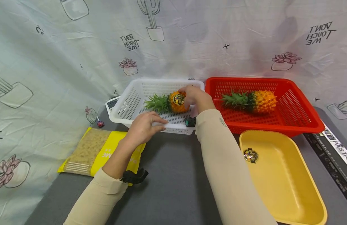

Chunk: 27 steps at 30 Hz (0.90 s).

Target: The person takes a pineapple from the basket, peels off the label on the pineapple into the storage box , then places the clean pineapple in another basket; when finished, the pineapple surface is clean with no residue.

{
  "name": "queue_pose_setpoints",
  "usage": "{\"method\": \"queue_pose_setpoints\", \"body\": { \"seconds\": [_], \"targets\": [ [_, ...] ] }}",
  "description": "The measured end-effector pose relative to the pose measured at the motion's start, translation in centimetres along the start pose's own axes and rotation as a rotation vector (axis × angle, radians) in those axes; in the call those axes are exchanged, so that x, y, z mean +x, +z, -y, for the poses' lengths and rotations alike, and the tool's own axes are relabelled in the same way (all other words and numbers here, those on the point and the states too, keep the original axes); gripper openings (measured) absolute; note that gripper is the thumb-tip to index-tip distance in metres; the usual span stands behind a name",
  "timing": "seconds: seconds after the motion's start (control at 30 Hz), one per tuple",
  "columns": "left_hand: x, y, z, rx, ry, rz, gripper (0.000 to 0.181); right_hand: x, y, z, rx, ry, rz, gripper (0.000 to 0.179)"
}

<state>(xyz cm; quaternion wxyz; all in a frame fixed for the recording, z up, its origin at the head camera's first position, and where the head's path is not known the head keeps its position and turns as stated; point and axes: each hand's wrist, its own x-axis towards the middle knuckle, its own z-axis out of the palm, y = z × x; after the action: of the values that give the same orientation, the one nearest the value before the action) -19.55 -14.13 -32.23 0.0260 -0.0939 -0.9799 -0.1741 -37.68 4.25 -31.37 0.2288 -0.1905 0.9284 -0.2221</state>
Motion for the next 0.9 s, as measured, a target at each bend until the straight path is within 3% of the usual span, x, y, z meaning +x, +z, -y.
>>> {"method": "queue_pose_setpoints", "body": {
  "seconds": [0.2,0.9],
  "targets": [
    [0.15,0.01,-0.05,-0.014,0.008,0.006,0.025,0.32,0.04,-0.04,0.008,0.030,0.031,0.098],
    [0.32,-0.15,-0.04,-0.016,-0.005,0.014,0.024,0.17,0.41,0.13,0.033,0.001,-0.033,0.089]
  ]
}}
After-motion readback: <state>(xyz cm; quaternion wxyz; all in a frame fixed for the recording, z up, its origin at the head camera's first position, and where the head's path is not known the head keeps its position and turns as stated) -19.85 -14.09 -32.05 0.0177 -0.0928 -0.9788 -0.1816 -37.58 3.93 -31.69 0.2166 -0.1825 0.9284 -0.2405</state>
